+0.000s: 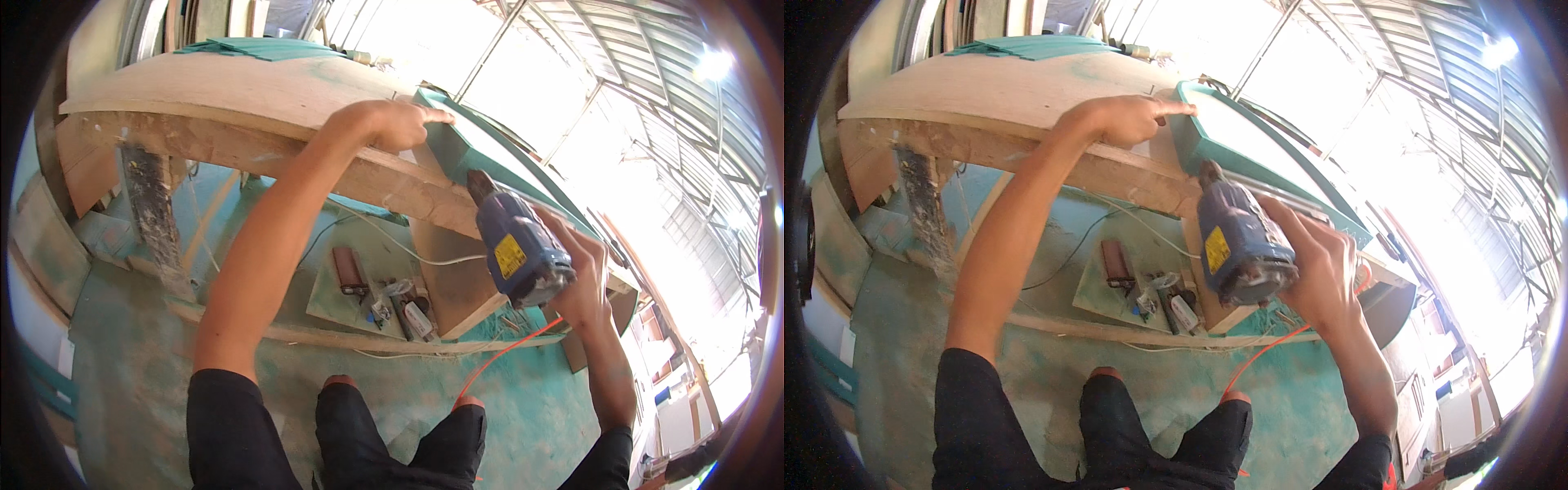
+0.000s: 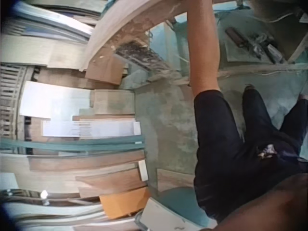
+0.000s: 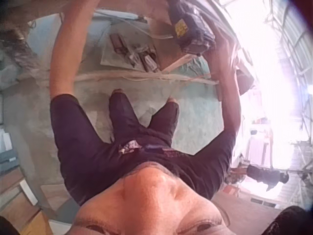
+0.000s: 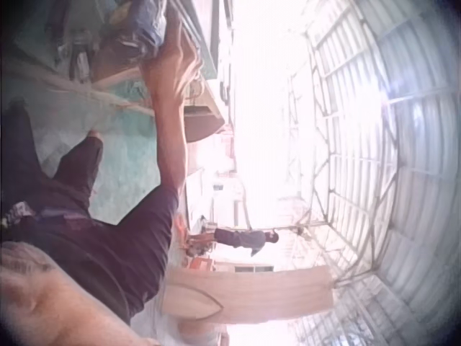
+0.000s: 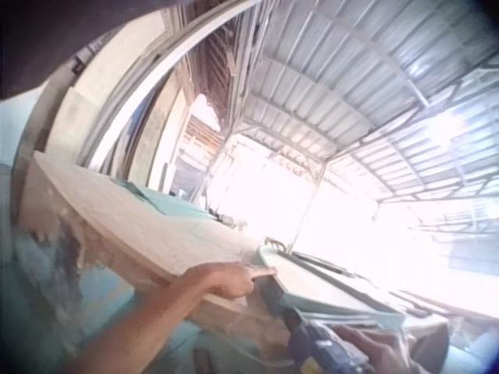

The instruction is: The person assembles a curved green wooden frame on a workbench using a pneumatic nail gun and a hand saw, fastening curved pieces to a plywood base and cutting off excess material.

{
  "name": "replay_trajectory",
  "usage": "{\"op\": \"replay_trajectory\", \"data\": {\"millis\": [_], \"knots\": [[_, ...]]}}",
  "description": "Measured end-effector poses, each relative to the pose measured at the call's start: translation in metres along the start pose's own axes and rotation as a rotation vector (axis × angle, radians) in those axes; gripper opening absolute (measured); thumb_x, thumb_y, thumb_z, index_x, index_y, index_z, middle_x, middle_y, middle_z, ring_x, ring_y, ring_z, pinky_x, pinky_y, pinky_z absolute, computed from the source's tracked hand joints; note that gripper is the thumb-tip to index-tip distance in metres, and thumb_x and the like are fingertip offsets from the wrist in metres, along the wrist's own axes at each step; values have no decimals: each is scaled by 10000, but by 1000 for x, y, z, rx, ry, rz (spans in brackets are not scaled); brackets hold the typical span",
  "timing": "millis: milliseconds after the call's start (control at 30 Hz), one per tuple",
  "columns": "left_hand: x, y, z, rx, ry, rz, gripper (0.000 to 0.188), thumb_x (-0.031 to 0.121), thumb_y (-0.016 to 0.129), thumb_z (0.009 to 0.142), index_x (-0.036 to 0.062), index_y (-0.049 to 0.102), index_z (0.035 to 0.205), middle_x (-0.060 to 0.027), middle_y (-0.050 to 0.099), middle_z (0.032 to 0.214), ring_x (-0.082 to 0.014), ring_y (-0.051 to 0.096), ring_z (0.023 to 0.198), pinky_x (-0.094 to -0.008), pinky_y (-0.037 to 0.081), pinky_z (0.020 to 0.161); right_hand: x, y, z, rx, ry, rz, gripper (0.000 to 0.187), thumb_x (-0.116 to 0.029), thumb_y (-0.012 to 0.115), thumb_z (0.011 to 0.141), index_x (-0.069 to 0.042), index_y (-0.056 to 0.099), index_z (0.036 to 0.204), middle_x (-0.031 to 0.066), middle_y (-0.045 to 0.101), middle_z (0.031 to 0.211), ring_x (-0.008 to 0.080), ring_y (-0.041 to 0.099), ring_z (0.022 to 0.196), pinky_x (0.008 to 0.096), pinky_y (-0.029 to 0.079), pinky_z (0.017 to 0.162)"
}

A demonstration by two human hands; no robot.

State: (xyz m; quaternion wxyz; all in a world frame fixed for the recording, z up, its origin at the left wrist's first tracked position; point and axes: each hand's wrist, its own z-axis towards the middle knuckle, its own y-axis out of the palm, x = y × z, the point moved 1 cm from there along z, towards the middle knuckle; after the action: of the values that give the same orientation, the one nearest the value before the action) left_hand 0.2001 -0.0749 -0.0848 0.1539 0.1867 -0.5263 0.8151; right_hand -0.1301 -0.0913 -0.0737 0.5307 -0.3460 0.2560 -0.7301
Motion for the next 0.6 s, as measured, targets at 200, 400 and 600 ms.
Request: {"op": "replay_trajectory", "data": {"millis": [200, 400, 600], "knots": [[9, 1, -6, -3, -49, 40, 865, -73, 363, 863, 395, 391, 1591, -231, 574, 1454, -315, 589, 1325, -410, 438, 1115, 5, -17, -68, -83, 125, -1, 622, -181, 831, 635, -51, 693, 1227, 167, 748, 974, 356, 737, 879, 387, 560, 790], [5, 12, 4, 47, 51, 67, 736, 3, 410, 958, 403, 408, 1576, -177, 588, 1458, -288, 601, 1311, -386, 445, 1120, 26, -15, -188, 48, 394, 16, 541, -130, 835, 672, -16, 702, 1184, 140, 740, 933, 295, 715, 799, 367, 548, 757], [-10, -4, -3, 225, 213, 63, 440, 126, 535, 1020, 189, 574, 1454, -101, 631, 1420, -233, 624, 1259, -392, 464, 1111, 22, 25, -279, 407, 1097, 521, 237, -163, 762, 937, 20, 698, 1074, -1, 621, 719, 116, 558, 569, 272, 454, 567]]}}
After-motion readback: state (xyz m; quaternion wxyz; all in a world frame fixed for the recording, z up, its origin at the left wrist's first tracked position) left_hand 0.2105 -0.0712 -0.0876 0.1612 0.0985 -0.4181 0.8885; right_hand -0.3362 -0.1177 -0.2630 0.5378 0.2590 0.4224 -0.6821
